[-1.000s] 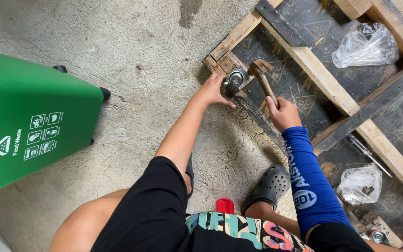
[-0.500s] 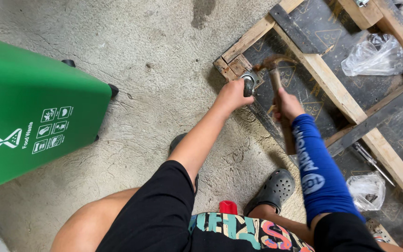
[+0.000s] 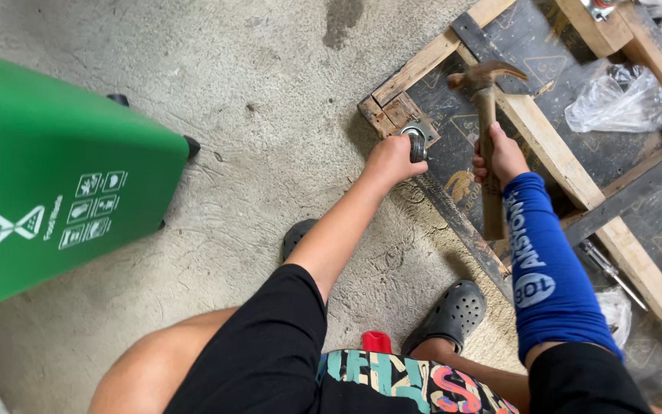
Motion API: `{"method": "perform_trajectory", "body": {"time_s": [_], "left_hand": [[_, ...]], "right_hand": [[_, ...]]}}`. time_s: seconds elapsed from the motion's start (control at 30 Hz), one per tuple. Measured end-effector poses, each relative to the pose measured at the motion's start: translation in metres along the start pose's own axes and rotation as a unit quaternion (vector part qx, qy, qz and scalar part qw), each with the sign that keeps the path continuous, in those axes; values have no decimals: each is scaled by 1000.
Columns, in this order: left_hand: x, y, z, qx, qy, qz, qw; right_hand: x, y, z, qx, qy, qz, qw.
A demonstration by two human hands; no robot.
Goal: The person kneels on the floor and uses a hammer to drive nails into a caster wheel, securing it to a wooden pallet. The person repeatedly strikes the nails to fasten the wheel to the wood.
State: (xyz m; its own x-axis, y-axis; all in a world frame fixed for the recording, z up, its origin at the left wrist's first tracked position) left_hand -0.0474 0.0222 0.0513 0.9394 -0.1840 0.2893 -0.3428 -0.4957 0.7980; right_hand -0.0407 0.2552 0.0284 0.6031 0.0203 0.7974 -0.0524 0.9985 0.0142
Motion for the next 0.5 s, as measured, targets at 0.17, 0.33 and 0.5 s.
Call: {"method": "perform_trajectory", "body": {"time_s": [0.17,0.33,0.5], "left_hand": [[2,7,-4,17,0,32,999],[1,-13,62,285,157,139,935],[42,-69,95,507,409,-10,759]], "right_hand": [[1,-15,-8,145,-5,42,989],[11,-10,-17,-36,55,39,997],[21,-4,-42,-203,69,54,975]]}}
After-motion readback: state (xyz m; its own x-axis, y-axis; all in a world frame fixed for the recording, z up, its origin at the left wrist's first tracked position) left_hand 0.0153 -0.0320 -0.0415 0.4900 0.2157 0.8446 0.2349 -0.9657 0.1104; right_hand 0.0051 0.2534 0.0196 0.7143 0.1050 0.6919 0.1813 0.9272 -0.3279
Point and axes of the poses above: each hand's wrist, its own x-axis away from the middle knuckle, its own y-axis out of the back of the hand, z = x × y, the point moved 9 cm from there along -x, towards the middle knuckle, and after that the axes turned 7 degrees about -x, right-handed, at the moved point
